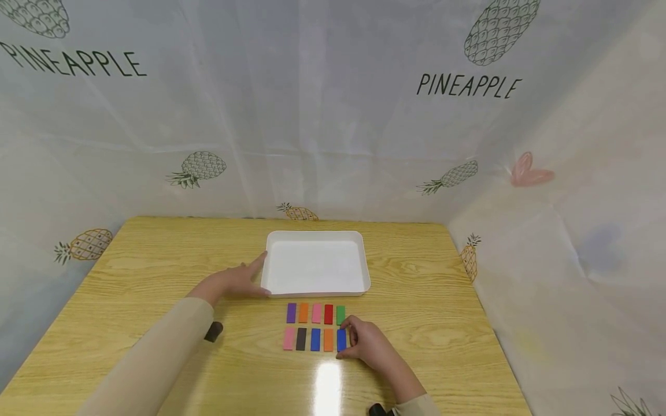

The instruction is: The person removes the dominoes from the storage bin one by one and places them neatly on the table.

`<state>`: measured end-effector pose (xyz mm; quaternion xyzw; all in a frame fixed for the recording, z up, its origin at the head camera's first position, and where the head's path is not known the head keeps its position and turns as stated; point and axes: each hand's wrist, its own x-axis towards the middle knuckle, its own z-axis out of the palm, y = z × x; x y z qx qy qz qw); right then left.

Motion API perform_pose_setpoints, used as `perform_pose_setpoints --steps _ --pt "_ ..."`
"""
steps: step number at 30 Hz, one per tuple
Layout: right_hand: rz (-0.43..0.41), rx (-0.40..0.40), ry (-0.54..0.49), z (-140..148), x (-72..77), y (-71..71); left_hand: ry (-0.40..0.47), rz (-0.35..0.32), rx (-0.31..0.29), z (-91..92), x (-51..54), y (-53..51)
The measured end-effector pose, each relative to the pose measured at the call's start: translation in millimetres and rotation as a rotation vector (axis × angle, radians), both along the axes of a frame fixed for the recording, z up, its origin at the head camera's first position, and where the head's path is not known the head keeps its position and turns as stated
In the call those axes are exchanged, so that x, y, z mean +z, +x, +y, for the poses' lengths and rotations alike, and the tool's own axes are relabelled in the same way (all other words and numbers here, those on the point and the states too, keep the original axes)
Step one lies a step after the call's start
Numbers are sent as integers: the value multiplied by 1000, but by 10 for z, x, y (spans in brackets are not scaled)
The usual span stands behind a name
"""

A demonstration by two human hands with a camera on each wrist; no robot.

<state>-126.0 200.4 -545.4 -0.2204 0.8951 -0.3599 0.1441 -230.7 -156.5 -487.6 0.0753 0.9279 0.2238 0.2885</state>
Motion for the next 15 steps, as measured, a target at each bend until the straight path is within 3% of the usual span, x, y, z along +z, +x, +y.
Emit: perform_pose_setpoints --steps 15 --pt "4 1 -9 8 -27 -1 -3 -3 -2 -1 13 15"
